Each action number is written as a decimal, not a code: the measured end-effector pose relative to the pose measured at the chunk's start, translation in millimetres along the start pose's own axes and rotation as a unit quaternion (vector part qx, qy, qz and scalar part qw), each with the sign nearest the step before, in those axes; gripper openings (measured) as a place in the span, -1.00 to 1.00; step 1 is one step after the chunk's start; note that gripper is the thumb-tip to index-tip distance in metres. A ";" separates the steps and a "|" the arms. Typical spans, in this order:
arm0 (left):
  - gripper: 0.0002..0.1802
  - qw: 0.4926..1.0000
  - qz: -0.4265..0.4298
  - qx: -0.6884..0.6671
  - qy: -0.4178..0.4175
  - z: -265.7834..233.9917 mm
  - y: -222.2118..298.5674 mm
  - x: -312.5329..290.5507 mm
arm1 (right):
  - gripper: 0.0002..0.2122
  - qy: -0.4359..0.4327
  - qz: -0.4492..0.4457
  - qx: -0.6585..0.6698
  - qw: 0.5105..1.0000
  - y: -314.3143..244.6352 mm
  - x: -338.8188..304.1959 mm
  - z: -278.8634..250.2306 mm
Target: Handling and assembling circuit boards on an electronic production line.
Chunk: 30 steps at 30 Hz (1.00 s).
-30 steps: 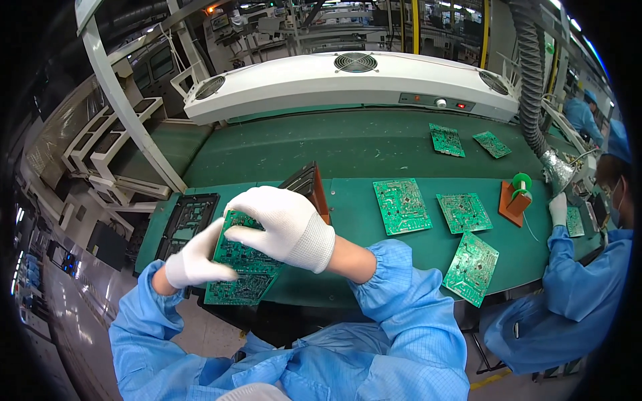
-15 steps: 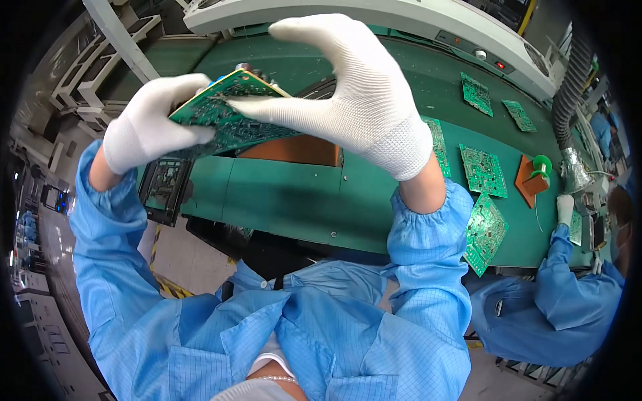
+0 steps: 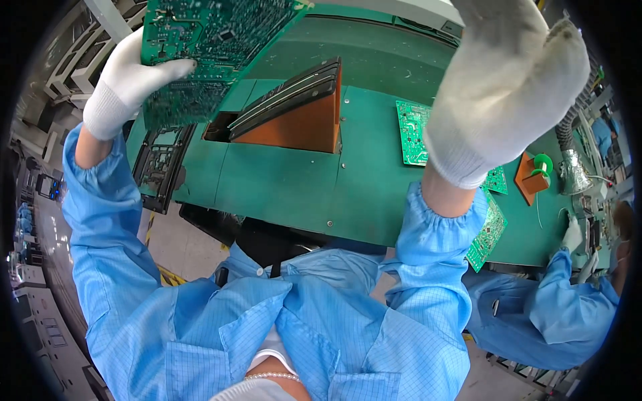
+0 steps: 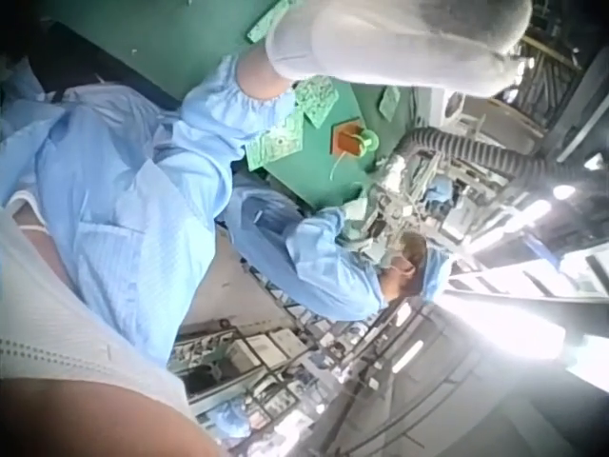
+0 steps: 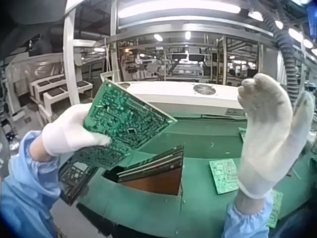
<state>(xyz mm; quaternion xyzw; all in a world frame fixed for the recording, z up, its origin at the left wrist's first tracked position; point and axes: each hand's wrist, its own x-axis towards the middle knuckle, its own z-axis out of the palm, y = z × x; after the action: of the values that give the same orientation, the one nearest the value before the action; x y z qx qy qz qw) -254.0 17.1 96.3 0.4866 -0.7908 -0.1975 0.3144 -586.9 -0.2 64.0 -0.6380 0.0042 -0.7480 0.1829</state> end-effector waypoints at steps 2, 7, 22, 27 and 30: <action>-0.60 0.991 0.112 0.072 0.000 1.4 -12.5 2.7 | -0.47 0.082 0.035 0.067 0.994 5.7 0.4 -6.2; -0.46 0.988 0.119 0.072 -0.073 22.2 -48.8 20.3 | -0.49 0.100 0.032 -0.042 0.994 12.4 3.2 -0.5; -0.39 0.983 0.064 -0.042 -0.169 40.0 -67.4 40.3 | -0.63 0.066 0.047 -0.153 0.985 3.0 -10.2 -1.6; -0.44 0.979 0.054 -0.029 -0.192 37.0 -66.2 46.9 | -0.63 -0.067 -0.003 -0.051 0.996 9.2 -12.8 -17.3; -0.44 0.977 0.071 -0.019 -0.201 37.1 -72.0 54.9 | -0.64 -0.059 -0.003 -0.057 0.997 10.2 -10.4 -20.8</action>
<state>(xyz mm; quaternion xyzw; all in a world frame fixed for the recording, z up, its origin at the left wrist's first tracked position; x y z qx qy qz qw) -251.2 -64.0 41.7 0.3739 -0.8664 -0.2831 0.1713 -602.8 -11.5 47.7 -0.6905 0.0340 -0.7080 0.1443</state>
